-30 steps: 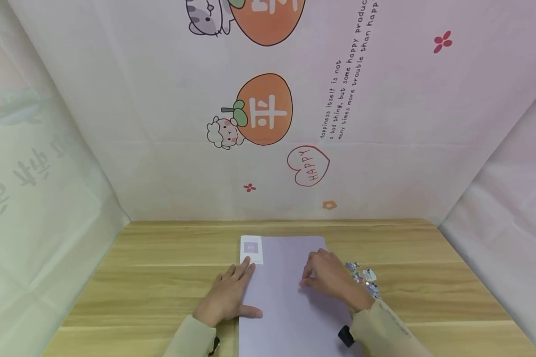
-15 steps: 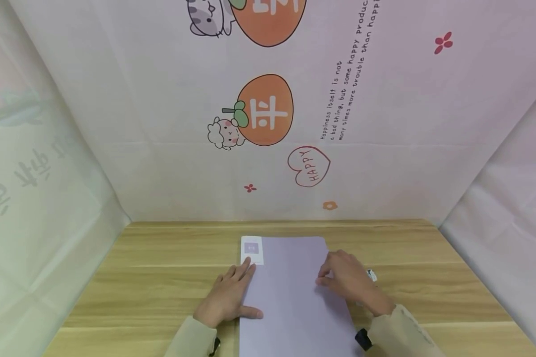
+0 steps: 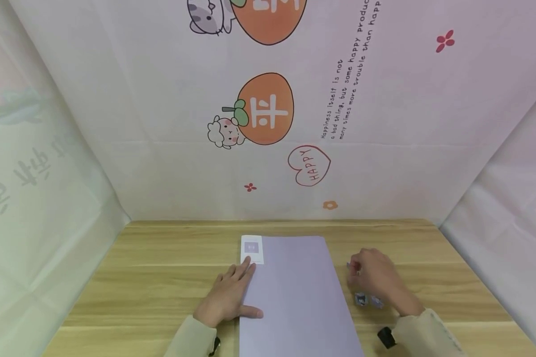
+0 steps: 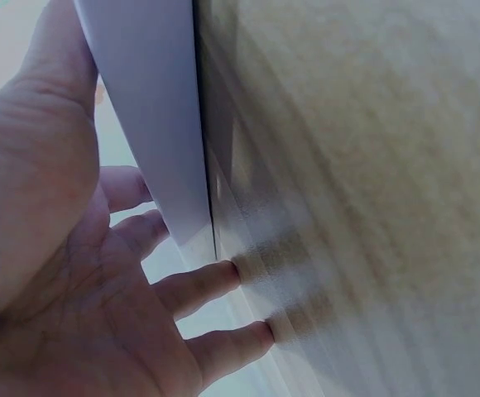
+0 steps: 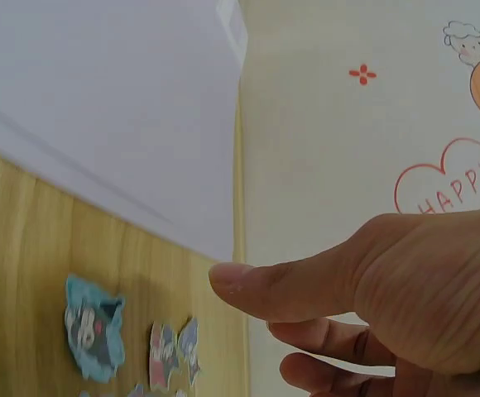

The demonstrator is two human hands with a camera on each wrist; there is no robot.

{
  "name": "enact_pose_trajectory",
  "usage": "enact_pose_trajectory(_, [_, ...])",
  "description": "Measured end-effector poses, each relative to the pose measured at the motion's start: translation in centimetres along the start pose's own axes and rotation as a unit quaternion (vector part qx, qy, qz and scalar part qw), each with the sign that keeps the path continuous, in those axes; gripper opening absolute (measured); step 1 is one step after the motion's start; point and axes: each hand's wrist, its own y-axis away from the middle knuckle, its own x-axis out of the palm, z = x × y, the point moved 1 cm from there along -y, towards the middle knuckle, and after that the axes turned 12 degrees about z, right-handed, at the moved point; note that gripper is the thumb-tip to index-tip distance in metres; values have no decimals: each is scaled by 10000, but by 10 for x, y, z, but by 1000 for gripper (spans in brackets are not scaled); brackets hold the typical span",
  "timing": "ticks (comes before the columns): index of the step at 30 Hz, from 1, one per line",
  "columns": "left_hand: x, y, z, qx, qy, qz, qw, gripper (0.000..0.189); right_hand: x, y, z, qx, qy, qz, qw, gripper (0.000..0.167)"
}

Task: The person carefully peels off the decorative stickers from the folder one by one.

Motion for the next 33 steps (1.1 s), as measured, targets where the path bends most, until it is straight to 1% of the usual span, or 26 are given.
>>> enact_pose_trajectory(8, [1,0,0,6,-25,-10,10000,115,-3,5,-14,308,-47,188,9993,19])
enact_pose_trajectory(12, [1,0,-1,-8,-17,-29,10000,116,-5,8,-16,520,-136,273,9982,19])
enact_pose_trajectory(19, [1,-1,0,0,-47,-29,10000,116,-5,7,-20,531,-150,209,9983,12])
enact_pose_trajectory(26, [0,0,-1,7,-30,-12,10000,115,-2,5,-23,684,-302,222,9970,19])
enact_pose_trajectory(30, [0,0,-1,11,-11,-3,10000,115,-2,5,-24,793,-370,281,9958,15])
enact_pose_trajectory(33, [0,0,-1,9,-14,-14,10000,116,-3,5,-24,766,-352,259,9961,13])
